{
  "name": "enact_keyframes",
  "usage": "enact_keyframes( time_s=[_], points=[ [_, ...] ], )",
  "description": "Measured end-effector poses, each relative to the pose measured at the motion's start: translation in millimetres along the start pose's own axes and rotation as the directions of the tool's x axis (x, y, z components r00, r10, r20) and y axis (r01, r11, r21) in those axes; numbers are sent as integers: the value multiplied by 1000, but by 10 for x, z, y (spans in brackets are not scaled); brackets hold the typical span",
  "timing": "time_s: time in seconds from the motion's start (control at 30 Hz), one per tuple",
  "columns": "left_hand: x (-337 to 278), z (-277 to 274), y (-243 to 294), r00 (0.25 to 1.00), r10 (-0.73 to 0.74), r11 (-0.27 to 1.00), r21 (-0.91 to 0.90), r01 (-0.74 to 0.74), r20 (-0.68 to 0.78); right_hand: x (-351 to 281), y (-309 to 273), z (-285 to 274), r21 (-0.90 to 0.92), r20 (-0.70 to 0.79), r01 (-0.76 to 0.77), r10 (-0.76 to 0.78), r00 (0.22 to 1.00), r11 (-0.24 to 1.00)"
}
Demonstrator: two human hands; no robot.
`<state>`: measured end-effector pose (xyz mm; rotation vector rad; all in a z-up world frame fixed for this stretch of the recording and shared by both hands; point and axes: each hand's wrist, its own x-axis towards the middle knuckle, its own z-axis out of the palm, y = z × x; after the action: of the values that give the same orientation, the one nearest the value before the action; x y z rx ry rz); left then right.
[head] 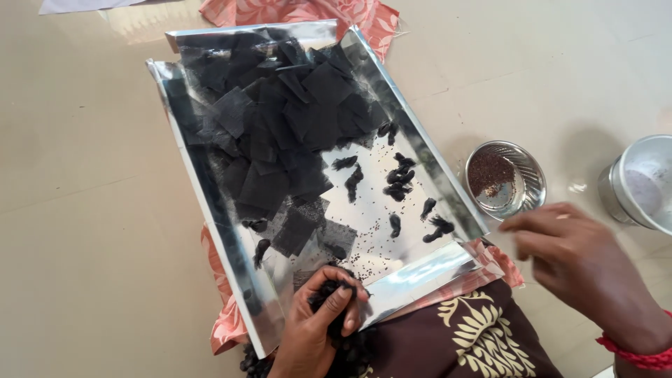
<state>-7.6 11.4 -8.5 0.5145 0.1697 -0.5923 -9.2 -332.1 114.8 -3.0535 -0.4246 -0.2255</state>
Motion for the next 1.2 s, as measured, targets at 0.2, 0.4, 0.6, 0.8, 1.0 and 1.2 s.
enact_keyframes(
  time_s=[0.2,0.4,0.6,0.8,1.0,1.2],
  points=[
    [69,-69,-6,997,-15,999,39,18,-82,304,137,180,-62,472,-456,429,770,888],
    [76,-104,-68,997,-42,986,158,52,-65,801,10,526,532,437,-578,385,813,619],
    [37,198,31,966,-112,936,301,181,-233,837,-96,861,651,428,-529,313,848,545],
    [94,497,-77,969,-151,865,447,226,-198,704,5,815,718,463,-550,298,835,426],
    [193,443,-141,972,-124,855,475,208,-202,723,101,843,740,489,-570,297,820,357],
    [220,354,-157,968,-110,883,425,198,-224,745,25,624,732,275,-424,338,900,534]
  ],
)
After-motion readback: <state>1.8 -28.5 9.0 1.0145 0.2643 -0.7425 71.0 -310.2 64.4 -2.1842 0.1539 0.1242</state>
